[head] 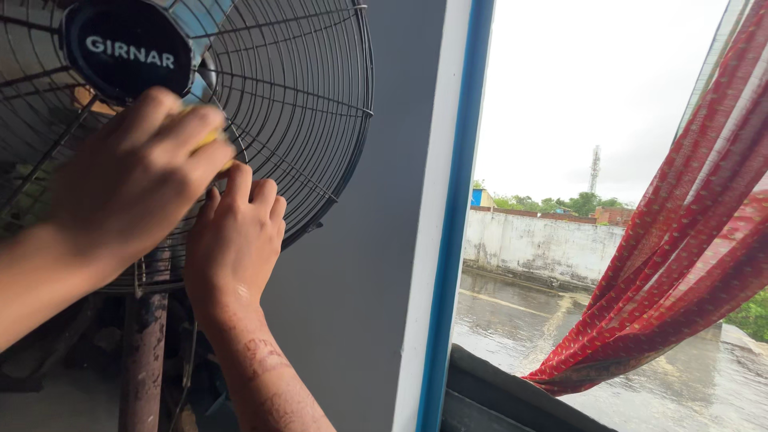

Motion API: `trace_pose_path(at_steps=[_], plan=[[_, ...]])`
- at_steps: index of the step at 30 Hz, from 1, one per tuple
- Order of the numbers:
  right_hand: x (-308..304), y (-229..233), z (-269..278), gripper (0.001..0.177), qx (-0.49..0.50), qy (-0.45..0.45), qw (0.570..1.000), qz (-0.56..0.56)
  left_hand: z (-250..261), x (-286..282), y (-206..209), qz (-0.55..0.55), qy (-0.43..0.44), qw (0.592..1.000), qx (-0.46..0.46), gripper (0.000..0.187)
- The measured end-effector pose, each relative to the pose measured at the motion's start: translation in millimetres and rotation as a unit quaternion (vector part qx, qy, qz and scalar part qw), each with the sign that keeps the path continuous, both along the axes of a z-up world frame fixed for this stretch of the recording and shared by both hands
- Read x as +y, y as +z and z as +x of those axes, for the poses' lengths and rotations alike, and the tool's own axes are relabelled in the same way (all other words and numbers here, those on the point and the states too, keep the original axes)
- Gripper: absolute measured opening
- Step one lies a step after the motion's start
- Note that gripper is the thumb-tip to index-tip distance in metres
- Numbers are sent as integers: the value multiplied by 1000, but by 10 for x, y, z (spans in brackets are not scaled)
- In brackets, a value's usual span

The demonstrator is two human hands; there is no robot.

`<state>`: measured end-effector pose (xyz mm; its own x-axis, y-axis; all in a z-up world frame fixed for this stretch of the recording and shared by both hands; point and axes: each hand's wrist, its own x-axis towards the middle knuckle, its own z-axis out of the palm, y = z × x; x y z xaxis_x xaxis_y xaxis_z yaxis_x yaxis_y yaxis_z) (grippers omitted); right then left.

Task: The person wipes the front grill of a standing fan using a yellow cloth. They systematically clean the metal bars and the central hub while holding the grill with their other hand.

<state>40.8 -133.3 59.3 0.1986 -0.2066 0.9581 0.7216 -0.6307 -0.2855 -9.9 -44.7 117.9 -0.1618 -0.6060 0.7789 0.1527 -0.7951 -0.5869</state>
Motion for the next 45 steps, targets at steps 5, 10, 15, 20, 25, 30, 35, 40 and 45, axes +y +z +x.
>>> trace_pose_path(at_steps=[5, 10, 15, 20, 25, 30, 35, 40, 45], plan=[[9, -3, -12, 23, -21, 18, 1000, 8, 270, 649, -406, 28, 63, 998, -6, 26], [-24, -44, -54, 21, -36, 41, 998, 3, 404, 781, -470, -36, 22, 995, 85, 54], [15, -26, -24, 26, -68, 16, 998, 8, 5, 263, -85, -9, -24, 1000, -17, 41], [8, 9, 6, 27, -9, 13, 1000, -10, 39, 154, -60, -25, 35, 999, 6, 29], [-34, 3, -27, 35, 16, 43, 999, -9, 132, 326, -339, -44, -2, 999, 31, 29], [-79, 28, -40, 35, -1, 41, 999, -21, 112, 356, -416, -82, -37, 993, 79, 31], [-94, 61, -82, 24, 48, 56, 997, -23, 116, 337, -791, -193, -114, 948, 224, 23], [-81, 71, -90, 22, 52, 51, 997, -3, 14, 381, -606, -177, -143, 951, 209, 23], [-56, 51, -86, 22, 72, 47, 996, 11, -34, 320, -120, -148, -141, 978, 43, 36]])
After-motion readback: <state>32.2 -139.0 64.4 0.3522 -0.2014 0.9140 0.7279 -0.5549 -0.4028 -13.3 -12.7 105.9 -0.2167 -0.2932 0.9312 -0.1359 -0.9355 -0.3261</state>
